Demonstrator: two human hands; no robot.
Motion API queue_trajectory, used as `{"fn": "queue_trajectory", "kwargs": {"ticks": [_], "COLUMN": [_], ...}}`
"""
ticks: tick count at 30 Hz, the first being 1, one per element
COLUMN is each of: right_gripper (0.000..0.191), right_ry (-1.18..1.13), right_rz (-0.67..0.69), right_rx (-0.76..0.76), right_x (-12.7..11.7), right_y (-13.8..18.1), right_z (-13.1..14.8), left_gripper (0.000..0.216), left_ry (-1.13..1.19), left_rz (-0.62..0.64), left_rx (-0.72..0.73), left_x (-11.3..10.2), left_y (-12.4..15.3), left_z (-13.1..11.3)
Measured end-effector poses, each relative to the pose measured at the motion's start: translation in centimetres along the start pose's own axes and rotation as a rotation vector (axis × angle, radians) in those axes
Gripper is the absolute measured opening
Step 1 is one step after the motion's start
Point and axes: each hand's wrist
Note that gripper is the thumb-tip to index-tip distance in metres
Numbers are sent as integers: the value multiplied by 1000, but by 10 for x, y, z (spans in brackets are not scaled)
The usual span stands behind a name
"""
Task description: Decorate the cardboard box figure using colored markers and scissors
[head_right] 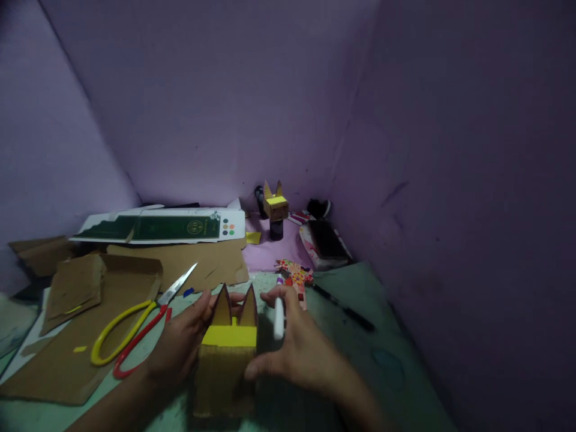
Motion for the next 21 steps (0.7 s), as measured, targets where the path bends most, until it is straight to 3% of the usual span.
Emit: {"fn": "queue_trajectory", "kwargs": {"ticks": [3,8,11,14,16,21], "right_gripper": [82,66,63,68,71,72], "right_ry": [20,-42,-136,-154,-152,-193], "right_rz": [106,145,140,4,-50,-8], "right_rx": [-40,-34,-62,-217,-327,-363], "right_x": [7,9,3,-2,-2,11], "right_y": [2,3,1,-6,-13,-27], "right_z": [-5,-7,-2,-2,-6,-19], "left_gripper": [37,44,64,108,122,108], "left_ry": [-4,-14,-58,-278,-491,-768], "left_rz": [44,105,203,322,374,294], "left_rx": [13,73,199,389,415,329], "left_x": [0,-3,-14,-29,-34,-23], "left_y": [1,3,-1,-9,-13,-13], "left_z": [0,0,-1,-2,-2,0]}}
Point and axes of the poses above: each hand's wrist, its own y-axis away from the middle knuckle, its own x-axis out of the palm, z = x × y, and after that the axes turned 15 degrees about x, right-handed
